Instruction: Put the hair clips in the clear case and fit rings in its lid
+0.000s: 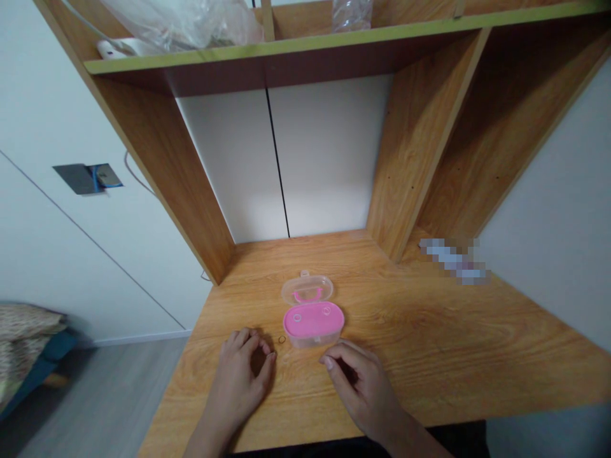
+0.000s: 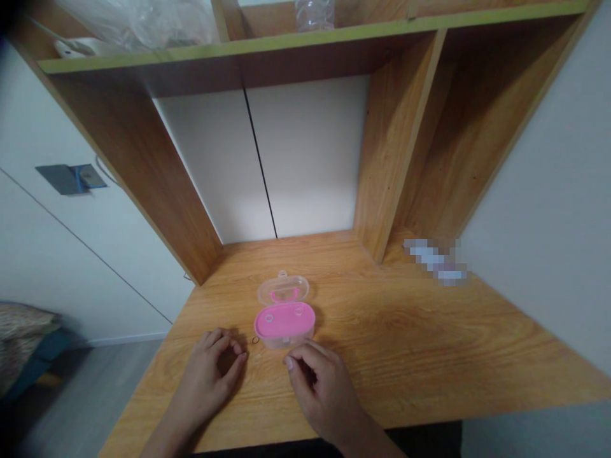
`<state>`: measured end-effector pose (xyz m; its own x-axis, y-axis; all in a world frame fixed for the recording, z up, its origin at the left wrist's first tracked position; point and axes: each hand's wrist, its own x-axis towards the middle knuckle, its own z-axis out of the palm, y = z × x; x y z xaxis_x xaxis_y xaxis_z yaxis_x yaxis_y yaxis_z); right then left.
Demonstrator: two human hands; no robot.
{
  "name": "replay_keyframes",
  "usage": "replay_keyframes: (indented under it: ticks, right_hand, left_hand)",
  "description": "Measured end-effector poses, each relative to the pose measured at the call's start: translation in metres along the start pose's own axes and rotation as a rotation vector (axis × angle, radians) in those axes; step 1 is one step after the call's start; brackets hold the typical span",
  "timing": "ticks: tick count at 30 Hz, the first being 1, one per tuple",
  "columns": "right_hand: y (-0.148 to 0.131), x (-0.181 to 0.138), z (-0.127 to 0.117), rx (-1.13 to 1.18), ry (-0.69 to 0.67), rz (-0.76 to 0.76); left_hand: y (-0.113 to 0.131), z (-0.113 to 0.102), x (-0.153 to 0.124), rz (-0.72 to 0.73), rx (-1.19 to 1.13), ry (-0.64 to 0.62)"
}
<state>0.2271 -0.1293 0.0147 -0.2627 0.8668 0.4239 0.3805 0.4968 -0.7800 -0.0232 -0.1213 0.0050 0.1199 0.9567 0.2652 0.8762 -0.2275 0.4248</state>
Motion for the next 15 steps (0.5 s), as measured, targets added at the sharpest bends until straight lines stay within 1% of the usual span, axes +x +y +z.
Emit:
replay_keyframes:
  ticks: [15]
  right_hand:
    - [-0.0017,0.0007,-0.0008,-0.007,0.001,-0.004]
  left_hand:
    - [-0.0051,0.0009,-0.0011,-0.018,-0.014,-0.009]
